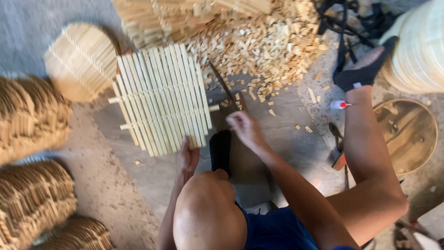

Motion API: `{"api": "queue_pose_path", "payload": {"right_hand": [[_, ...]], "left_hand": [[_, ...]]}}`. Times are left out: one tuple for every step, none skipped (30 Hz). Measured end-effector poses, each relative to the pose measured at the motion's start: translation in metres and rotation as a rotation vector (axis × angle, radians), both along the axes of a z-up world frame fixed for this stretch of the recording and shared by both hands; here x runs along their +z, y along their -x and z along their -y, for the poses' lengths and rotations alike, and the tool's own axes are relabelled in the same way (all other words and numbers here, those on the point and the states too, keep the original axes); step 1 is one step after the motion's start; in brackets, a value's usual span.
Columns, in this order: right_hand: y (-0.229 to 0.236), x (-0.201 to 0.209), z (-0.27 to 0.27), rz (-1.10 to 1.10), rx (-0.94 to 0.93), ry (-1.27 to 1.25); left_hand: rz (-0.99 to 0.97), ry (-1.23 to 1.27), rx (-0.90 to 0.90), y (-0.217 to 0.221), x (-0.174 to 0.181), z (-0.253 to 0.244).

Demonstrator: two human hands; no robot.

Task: The person sits on the floor and uses a long curved blade to trim the edges of a round woven bamboo mat, rotating it to cut the protruding slats flush. The person places the finished mat aside and repeats the process on another mat.

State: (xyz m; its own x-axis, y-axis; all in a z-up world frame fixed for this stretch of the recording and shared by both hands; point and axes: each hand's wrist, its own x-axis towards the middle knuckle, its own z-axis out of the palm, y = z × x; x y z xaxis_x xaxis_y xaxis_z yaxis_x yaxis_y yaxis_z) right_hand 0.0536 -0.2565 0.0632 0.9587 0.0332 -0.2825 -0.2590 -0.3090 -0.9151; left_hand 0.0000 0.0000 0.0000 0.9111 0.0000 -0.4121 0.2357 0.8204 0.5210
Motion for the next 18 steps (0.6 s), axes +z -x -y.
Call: {"api": "queue_pose_path", "payload": {"right_hand": [[0.012, -0.011, 0.018, 0.139, -0.071, 0.098], [0.025, -0.019, 0.034, 0.281, -0.138, 0.193], [0.041, -0.024, 0.050, 0.292, -0.131, 0.257], [0.056, -0.027, 0.066, 0.304, -0.123, 0.321], [0.069, -0.028, 0.077, 0.181, -0.047, 0.371], [0.079, -0.030, 0.084, 0.060, 0.029, 0.422], [0.086, -0.031, 0.087, -0.059, 0.097, 0.475], [0.096, -0.030, 0.088, -0.134, 0.130, 0.448], [0.105, -0.027, 0.086, -0.207, 0.160, 0.418], [0.112, -0.022, 0.086, -0.281, 0.189, 0.388], [0.115, -0.017, 0.085, -0.276, 0.190, 0.396], [0.117, -0.012, 0.083, -0.271, 0.191, 0.404], [0.120, -0.006, 0.082, -0.266, 0.183, 0.413], [0.123, 0.000, 0.080, -0.247, 0.168, 0.394], [0.125, 0.006, 0.078, -0.223, 0.148, 0.379], [0.125, 0.011, 0.077, -0.199, 0.127, 0.364], [0.125, 0.013, 0.075, -0.195, 0.119, 0.369], [0.125, 0.015, 0.073, -0.191, 0.110, 0.374]], "left_hand": [[-0.031, 0.040, 0.033, -0.005, -0.017, 0.000], [-0.062, 0.081, 0.065, -0.008, -0.033, 0.001], [-0.090, 0.119, 0.100, -0.008, -0.046, -0.001], [-0.091, 0.110, 0.117, -0.010, -0.057, -0.002], [-0.095, 0.102, 0.132, -0.014, -0.068, 0.003], [-0.100, 0.095, 0.147, -0.018, -0.076, 0.008], [-0.113, 0.108, 0.160, -0.021, -0.080, 0.011], [-0.126, 0.121, 0.174, -0.022, -0.082, 0.015], [-0.137, 0.132, 0.185, -0.024, -0.083, 0.018], [-0.158, 0.146, 0.203, -0.025, -0.082, 0.024], [-0.179, 0.155, 0.218, -0.026, -0.081, 0.026], [-0.200, 0.165, 0.233, -0.023, -0.077, 0.029], [-0.192, 0.170, 0.222, -0.020, -0.073, 0.032], [-0.185, 0.175, 0.212, -0.015, -0.067, 0.034], [-0.171, 0.185, 0.197, -0.016, -0.063, 0.039], [-0.175, 0.182, 0.189, -0.015, -0.058, 0.043], [-0.179, 0.179, 0.181, -0.012, -0.053, 0.045], [-0.183, 0.176, 0.173, -0.009, -0.049, 0.047]]}}
